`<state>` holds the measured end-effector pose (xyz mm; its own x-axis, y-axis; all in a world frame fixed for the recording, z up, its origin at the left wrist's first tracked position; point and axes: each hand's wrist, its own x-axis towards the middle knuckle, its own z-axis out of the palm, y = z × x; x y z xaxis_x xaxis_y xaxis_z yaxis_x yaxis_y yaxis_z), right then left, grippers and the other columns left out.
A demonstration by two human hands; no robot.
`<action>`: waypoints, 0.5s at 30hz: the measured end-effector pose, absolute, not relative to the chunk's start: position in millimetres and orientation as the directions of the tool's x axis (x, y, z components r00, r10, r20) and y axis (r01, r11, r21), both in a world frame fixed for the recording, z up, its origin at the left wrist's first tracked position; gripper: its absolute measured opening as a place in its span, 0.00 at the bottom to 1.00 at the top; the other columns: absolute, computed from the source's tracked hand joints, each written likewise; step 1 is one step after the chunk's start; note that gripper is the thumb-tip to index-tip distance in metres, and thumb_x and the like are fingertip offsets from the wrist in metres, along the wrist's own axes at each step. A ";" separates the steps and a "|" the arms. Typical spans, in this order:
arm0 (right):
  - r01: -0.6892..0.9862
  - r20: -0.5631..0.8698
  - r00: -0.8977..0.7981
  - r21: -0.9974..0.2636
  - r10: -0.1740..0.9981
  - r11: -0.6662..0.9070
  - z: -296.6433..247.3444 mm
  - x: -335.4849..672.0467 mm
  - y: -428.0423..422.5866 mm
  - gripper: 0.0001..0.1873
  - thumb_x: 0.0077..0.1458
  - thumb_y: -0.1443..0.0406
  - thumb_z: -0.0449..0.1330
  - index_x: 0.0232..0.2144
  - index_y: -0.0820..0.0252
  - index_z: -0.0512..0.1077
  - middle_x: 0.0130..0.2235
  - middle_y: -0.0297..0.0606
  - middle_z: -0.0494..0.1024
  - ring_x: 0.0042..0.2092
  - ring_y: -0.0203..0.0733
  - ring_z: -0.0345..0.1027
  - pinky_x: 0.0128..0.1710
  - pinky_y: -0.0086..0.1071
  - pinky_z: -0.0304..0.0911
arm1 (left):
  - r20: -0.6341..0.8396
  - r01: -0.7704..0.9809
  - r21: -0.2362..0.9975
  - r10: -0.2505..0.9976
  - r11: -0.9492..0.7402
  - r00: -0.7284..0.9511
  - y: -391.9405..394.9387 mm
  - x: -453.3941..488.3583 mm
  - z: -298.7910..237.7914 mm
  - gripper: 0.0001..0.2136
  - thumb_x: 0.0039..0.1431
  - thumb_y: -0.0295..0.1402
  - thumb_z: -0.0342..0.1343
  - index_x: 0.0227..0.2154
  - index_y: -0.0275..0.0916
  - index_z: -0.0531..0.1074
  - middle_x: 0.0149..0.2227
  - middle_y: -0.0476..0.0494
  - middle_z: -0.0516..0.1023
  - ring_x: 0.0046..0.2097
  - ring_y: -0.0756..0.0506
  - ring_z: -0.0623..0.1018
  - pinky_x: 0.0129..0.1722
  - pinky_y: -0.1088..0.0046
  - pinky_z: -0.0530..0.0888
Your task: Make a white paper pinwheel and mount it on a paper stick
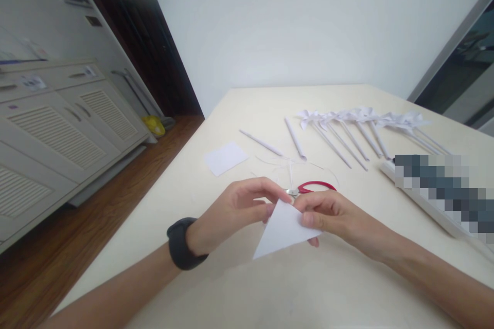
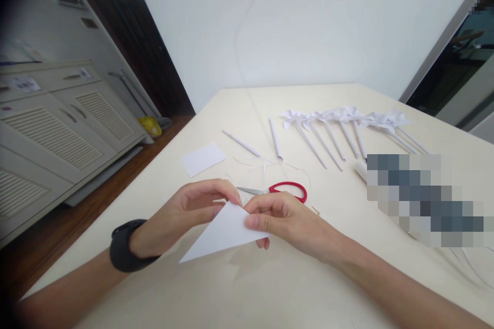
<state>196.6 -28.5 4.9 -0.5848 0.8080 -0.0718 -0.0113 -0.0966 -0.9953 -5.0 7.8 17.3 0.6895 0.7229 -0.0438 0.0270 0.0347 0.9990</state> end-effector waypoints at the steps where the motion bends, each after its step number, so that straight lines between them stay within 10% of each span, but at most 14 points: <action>1: 0.003 -0.082 -0.583 -0.995 0.808 -0.099 5.1 196.2 -28.7 0.10 0.55 0.61 0.54 0.28 0.62 0.70 0.25 0.31 0.65 0.27 0.31 0.59 0.30 0.27 0.57 | -0.048 0.040 0.999 0.738 0.029 0.673 7.6 -4.6 17.6 0.05 0.53 0.31 0.54 0.33 0.38 0.70 0.34 0.45 0.72 0.35 0.47 0.73 0.34 0.72 0.68; 15: 0.109 -0.065 -0.433 -0.994 0.899 -0.019 8.6 199.4 -24.9 0.10 0.55 0.60 0.54 0.28 0.61 0.67 0.26 0.31 0.66 0.28 0.31 0.59 0.28 0.25 0.55 | -0.102 0.023 0.994 0.881 0.103 0.461 17.5 -7.5 11.8 0.06 0.52 0.34 0.56 0.26 0.37 0.68 0.26 0.52 0.71 0.28 0.52 0.70 0.29 0.77 0.65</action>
<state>199.4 -24.9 8.6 -0.4329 0.8991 -0.0650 0.1093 -0.0192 -0.9938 -7.5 17.5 11.8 0.4614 0.8813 -0.1020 0.0226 0.1033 0.9944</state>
